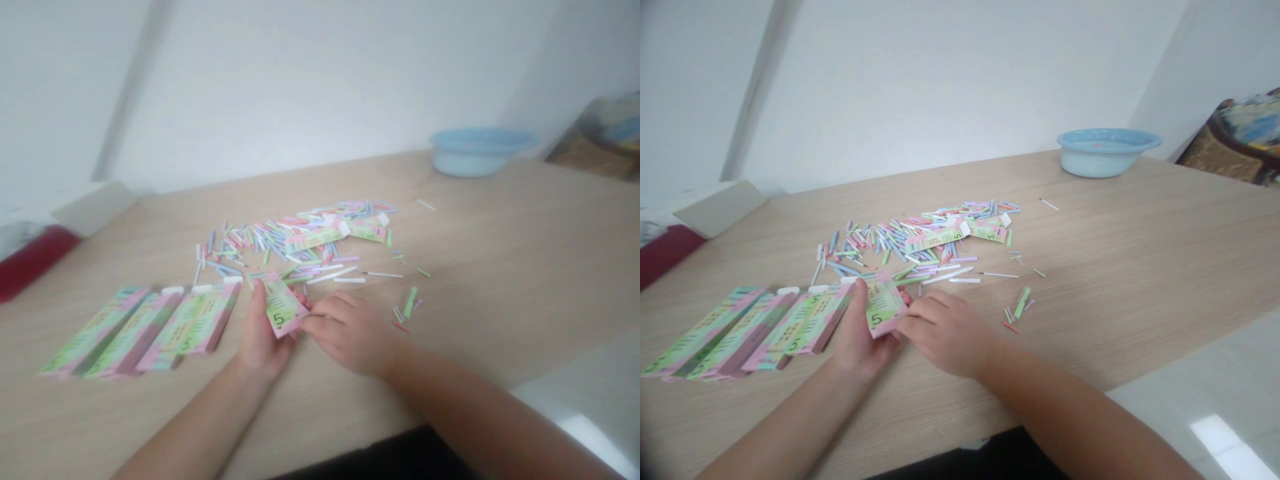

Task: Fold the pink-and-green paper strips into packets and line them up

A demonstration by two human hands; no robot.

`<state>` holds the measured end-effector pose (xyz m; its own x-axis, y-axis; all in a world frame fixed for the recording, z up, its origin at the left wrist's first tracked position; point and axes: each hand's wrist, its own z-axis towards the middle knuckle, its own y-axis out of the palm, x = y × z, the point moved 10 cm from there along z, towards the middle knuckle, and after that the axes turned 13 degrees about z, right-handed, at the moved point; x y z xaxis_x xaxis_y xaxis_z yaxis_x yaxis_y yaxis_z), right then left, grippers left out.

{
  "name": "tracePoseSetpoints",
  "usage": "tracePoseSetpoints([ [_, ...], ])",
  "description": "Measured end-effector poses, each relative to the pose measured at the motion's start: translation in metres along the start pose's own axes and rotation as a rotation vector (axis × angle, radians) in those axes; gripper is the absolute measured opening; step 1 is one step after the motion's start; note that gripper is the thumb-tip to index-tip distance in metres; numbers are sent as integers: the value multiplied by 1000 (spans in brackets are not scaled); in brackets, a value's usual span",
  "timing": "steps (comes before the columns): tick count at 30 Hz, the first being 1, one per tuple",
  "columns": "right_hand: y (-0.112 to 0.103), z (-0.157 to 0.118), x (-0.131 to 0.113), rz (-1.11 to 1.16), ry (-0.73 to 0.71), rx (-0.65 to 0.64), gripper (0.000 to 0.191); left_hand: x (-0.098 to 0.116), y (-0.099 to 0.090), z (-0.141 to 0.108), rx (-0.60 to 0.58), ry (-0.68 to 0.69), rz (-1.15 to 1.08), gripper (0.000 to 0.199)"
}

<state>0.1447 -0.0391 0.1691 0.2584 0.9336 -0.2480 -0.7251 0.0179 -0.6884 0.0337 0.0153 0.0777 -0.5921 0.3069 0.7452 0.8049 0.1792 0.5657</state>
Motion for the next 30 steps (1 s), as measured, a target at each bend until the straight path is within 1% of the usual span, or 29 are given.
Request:
tracePoseSetpoints([
  [4, 3, 3, 0, 12, -14, -6, 20, -2, -3, 1, -15, -2, 20, 55],
  [9, 5, 2, 6, 78, 53, 5, 22, -2, -4, 2, -14, -6, 49, 57],
  [13, 5, 3, 2, 128, 14, -4, 21, -1, -3, 2, -21, -9, 59, 59],
  [18, 5, 2, 1, 118, -10, 5, 22, -1, -1, 3, -44, -1, 72, 58],
  [20, 6, 1, 4, 153, 24, 19, 22, -2, -1, 3, -36, 1, 72, 57],
  [21, 5, 1, 8, 193, 65, 29, 21, -2, -1, 3, -27, 8, 69, 57],
  [25, 9, -4, 27, 401, 280, 72, 16, 1, -1, 3, -19, 55, 74, 51],
  [27, 13, -5, 30, 456, 316, 57, 18, 1, 0, 4, -30, 72, 81, 50],
  [30, 18, -4, 30, 501, 301, 14, 19, -3, 1, 3, -50, 55, 79, 50],
])
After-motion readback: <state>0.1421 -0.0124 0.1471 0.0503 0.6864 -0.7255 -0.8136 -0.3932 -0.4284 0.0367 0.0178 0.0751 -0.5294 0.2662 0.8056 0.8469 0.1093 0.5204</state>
